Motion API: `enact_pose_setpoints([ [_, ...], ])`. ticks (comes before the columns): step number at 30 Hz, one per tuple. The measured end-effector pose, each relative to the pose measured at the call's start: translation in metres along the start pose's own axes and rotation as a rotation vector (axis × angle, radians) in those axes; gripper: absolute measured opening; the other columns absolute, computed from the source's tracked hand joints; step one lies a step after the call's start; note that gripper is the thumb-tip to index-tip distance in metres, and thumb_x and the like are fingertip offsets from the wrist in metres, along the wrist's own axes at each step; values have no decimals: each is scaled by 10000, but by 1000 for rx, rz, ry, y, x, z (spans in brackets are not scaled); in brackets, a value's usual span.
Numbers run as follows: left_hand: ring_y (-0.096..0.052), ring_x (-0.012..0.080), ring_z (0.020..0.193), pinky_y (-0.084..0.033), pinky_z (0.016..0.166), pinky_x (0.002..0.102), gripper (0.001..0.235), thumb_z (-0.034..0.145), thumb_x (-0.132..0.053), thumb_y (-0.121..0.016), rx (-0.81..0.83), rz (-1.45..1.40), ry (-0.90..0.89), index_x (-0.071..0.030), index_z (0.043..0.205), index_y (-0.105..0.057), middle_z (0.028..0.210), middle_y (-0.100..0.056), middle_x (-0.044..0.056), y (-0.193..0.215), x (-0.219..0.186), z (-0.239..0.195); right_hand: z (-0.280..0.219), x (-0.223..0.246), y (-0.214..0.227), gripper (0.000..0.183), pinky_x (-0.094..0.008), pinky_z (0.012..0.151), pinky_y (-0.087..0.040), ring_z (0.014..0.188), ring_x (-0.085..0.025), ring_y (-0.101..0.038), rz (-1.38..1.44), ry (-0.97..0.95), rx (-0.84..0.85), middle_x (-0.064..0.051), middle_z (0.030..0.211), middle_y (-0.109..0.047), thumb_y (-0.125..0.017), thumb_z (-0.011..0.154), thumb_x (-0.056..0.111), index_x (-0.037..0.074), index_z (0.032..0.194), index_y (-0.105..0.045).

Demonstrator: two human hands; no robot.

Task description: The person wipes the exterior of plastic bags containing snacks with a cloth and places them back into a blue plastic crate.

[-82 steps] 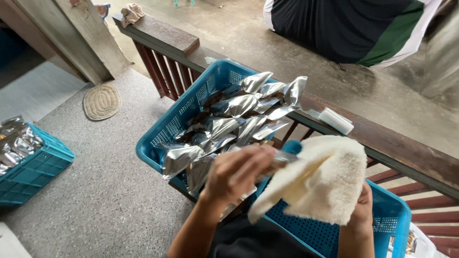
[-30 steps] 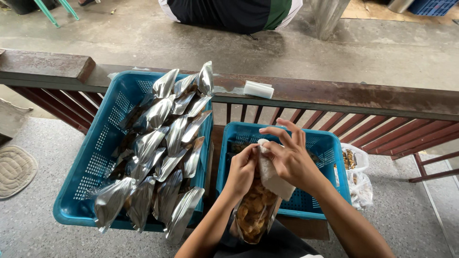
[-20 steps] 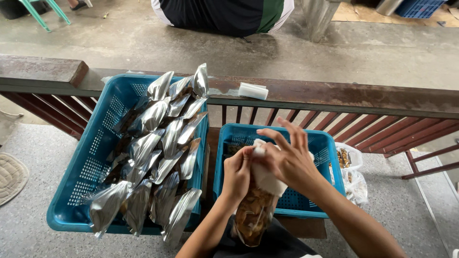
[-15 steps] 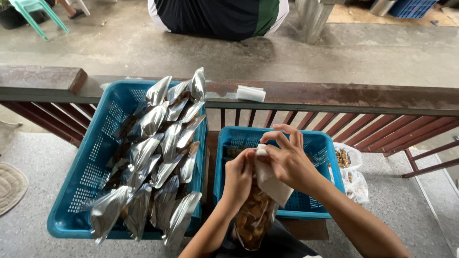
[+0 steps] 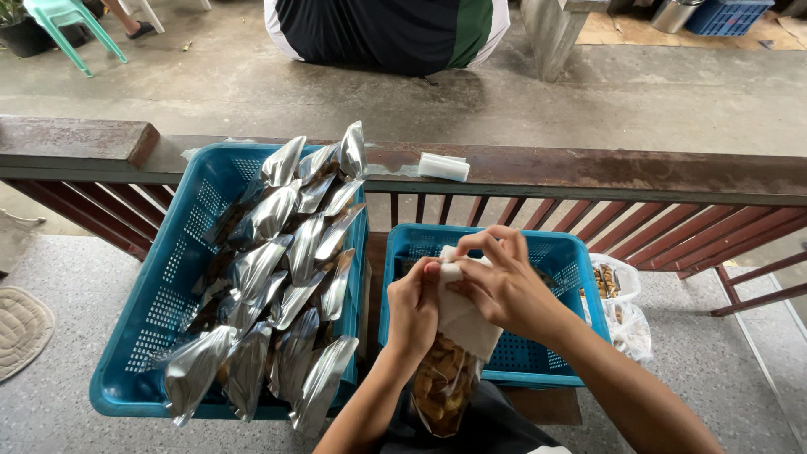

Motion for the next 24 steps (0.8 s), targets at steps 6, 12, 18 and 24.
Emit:
enact_pose_setpoints([
  [6,-734,128,738,-555,671,259,299,1104,-144,-464,-43,-86,16,-19,1022,-723,847,-782,83,3,10,5,-15,-21,14,247,-509,1092,-320,1319,-373,-374,-342,76,-120,-35,1273,-501,-777,845,339,102,907,-746],
  [12,-739,146,748,-559,657,276,184,1057,-98,-512,72,-43,16,-7,1080,-671,838,-750,108,-15,7,3,-14,0,7,351,-543,1121,-306,1393,-423,-311,-136,62,-56,-101,1477,-415,-751,840,251,35,1113,-706],
  [18,-717,135,712,-548,621,262,197,1075,-118,-503,35,-52,41,-19,1032,-668,823,-746,88,-19,16,2,-18,-12,4,334,-556,1120,-305,1392,-380,-322,-282,103,-48,-40,1435,-459,-763,803,241,48,1072,-722],
  [24,-724,121,775,-554,682,246,294,1123,-194,-477,6,-99,-70,-23,1044,-702,896,-778,56,-3,10,2,-35,-44,3,289,-519,1037,-318,1342,-334,-366,-477,120,-63,-8,1310,-561,-792,783,326,78,922,-739],
])
Point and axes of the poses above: each hand's wrist, its own z-axis towards the middle knuckle, its own y-axis out of the back of the hand, x = y × z, the point moved 1 cm from there along z, towards the middle knuckle
